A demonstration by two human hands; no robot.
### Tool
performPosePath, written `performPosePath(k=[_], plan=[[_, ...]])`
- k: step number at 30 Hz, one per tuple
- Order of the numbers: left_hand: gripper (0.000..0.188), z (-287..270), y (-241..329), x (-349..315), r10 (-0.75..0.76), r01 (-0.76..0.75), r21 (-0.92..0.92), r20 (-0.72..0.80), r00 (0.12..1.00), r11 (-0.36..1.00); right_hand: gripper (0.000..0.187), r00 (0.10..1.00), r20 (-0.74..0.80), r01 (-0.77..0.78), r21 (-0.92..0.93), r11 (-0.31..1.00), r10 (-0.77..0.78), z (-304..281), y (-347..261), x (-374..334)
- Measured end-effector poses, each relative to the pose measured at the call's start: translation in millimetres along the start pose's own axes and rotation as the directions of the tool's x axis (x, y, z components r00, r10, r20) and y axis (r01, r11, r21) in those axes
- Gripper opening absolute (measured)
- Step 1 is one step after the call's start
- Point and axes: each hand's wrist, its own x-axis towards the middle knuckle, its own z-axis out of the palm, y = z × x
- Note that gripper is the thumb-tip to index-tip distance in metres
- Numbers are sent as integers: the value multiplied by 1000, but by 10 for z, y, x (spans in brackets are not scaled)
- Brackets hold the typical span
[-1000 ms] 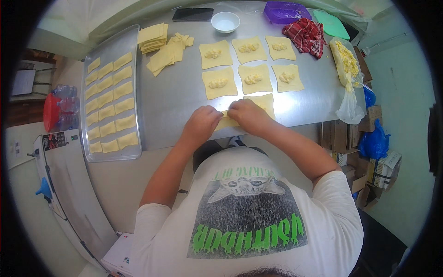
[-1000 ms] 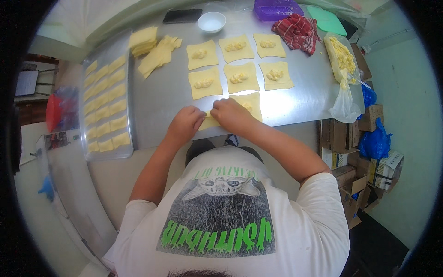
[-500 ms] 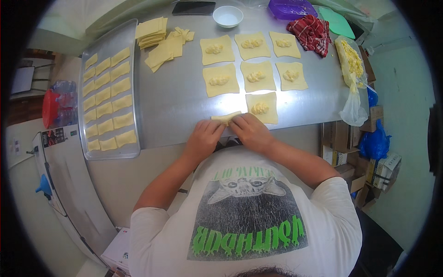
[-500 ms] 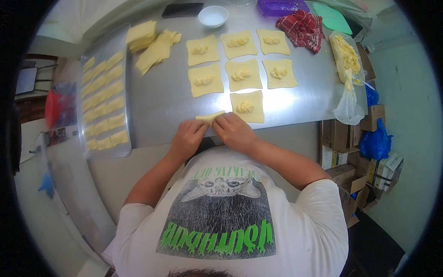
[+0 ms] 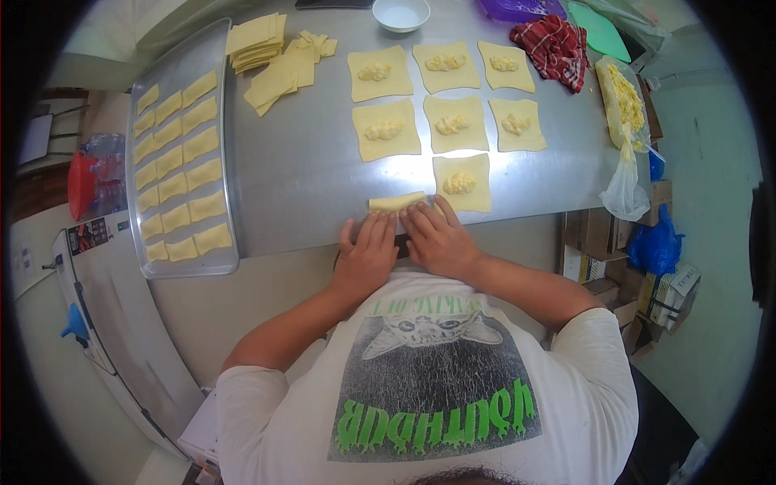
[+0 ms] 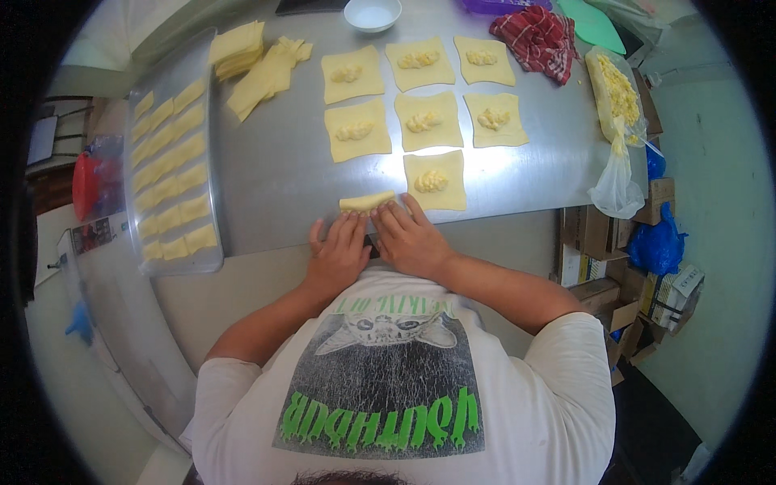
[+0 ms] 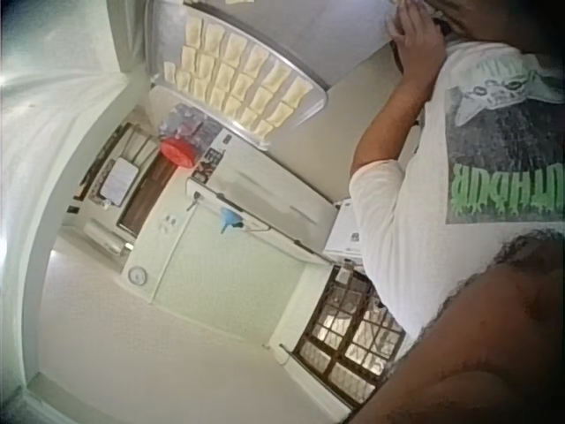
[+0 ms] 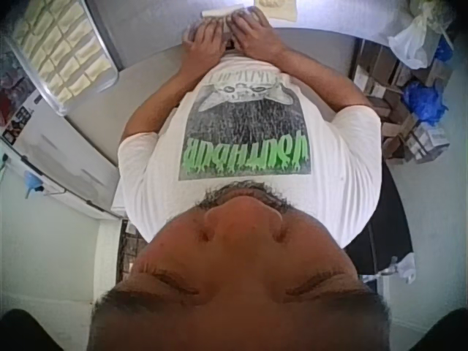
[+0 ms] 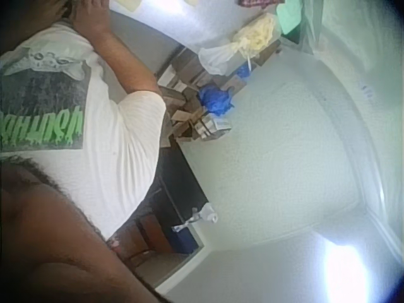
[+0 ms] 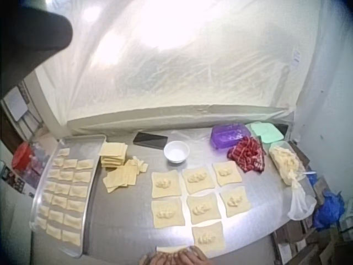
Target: The person pipes filling onto square pasta sheets, folds them into rectangles, and places them on a metal tray. The person repeats this process for multiple units, arranging them in rows on the tray.
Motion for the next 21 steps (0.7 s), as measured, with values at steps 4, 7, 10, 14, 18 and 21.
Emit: performPosePath(k=[4,7,10,14,18,21], plan=[[62,19,26,-51,33,-32,24,-55,998,999,51,999,-9,-39,69,997,40,-22,-32,-48],[62,46,-16,-26,62,-64,29,45,997,998,49,999,8,-39,51,998,38,29,-28,-32],[68,59,-49,-94,52,-50,-74,14,999,996,54,995,-34,-87,93,992,90,-7,-27,-113],[82,101,-37,-83,-47,44,-160,-13,999,986,71,992,-37,-121,-138,983,117,-60,-107,-97],[101,229,-79,-10,-109,136,-223,129,986,965,89,964,173,-200,-27,979,202,75,-83,-21],[105,264,-85,15,-104,132,-187,152,983,973,95,946,243,-232,49,971,214,101,-41,27]])
